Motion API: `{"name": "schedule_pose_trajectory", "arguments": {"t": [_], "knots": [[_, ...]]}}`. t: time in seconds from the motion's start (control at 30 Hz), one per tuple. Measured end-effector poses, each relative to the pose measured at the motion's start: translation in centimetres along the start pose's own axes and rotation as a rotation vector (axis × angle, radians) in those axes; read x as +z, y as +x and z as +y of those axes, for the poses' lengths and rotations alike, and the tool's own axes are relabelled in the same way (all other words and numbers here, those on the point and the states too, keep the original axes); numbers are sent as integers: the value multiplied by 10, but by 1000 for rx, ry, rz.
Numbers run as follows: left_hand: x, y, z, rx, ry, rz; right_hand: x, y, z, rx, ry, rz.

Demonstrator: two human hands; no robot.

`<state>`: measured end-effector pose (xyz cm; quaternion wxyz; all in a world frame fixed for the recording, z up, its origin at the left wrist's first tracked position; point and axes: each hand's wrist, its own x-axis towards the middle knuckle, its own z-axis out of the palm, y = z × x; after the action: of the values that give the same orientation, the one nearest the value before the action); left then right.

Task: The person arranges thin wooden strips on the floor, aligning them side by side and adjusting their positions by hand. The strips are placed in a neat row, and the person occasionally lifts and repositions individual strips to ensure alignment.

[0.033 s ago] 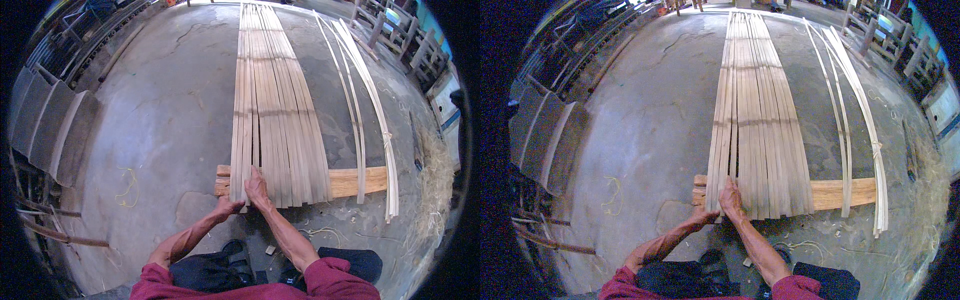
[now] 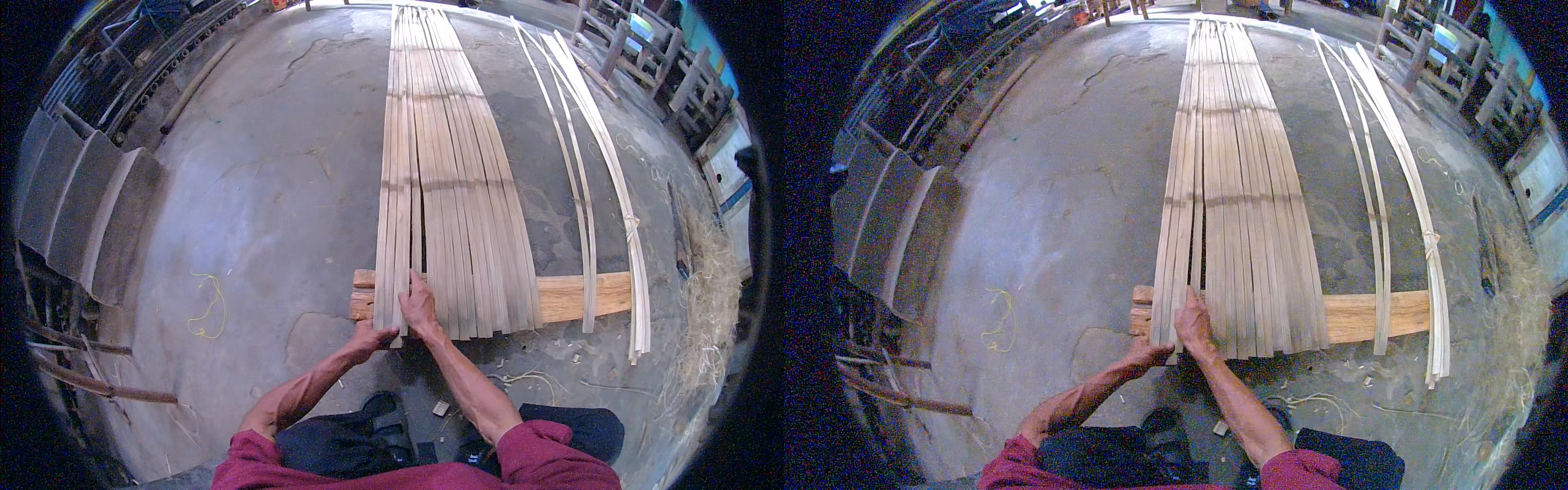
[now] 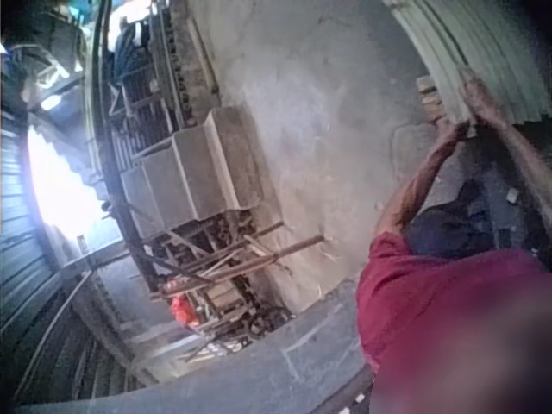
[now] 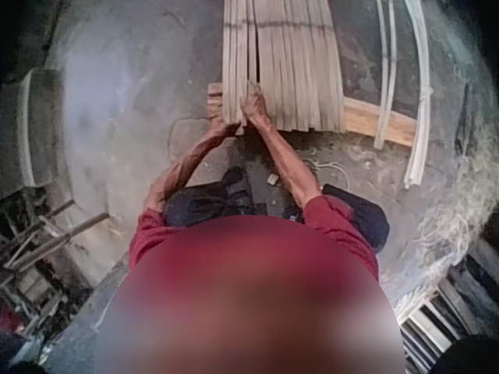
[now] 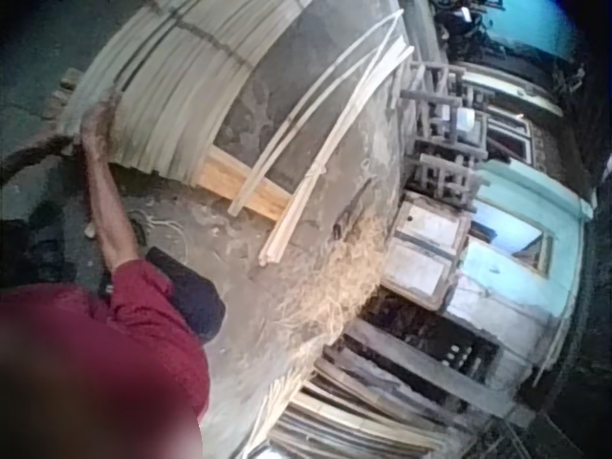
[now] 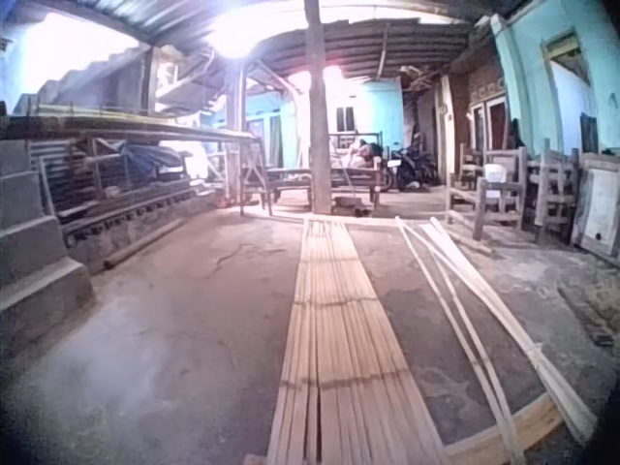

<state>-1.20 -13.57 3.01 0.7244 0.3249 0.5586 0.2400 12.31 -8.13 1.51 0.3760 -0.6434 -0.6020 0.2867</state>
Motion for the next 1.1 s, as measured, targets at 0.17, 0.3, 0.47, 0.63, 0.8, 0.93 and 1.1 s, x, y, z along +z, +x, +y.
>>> {"name": "schedule_pose_trajectory", "arguments": {"t": [0.17, 0.3, 0.47, 0.63, 0.8, 0.93, 1.1], "knots": [[-6, -11, -4, 8, -101, 20, -10, -2, -5, 104, 222, -174], [-3, -20, -5, 14, -123, 49, -20, -5, -19, 151, 266, -240], [2, 0, 9, 38, -12, 105, -17, 20, -5, 139, 155, -201], [4, -1, 14, 89, -95, 84, -3, 13, 5, 203, 230, -36], [1, -13, 1, 136, -36, 119, -6, -8, -19, 382, 442, -253], [11, -14, -12, 87, 19, 101, -9, -2, -24, 368, 442, -225], [14, 0, -16, 133, -71, 155, -7, 5, -9, 238, 234, 5]]}}
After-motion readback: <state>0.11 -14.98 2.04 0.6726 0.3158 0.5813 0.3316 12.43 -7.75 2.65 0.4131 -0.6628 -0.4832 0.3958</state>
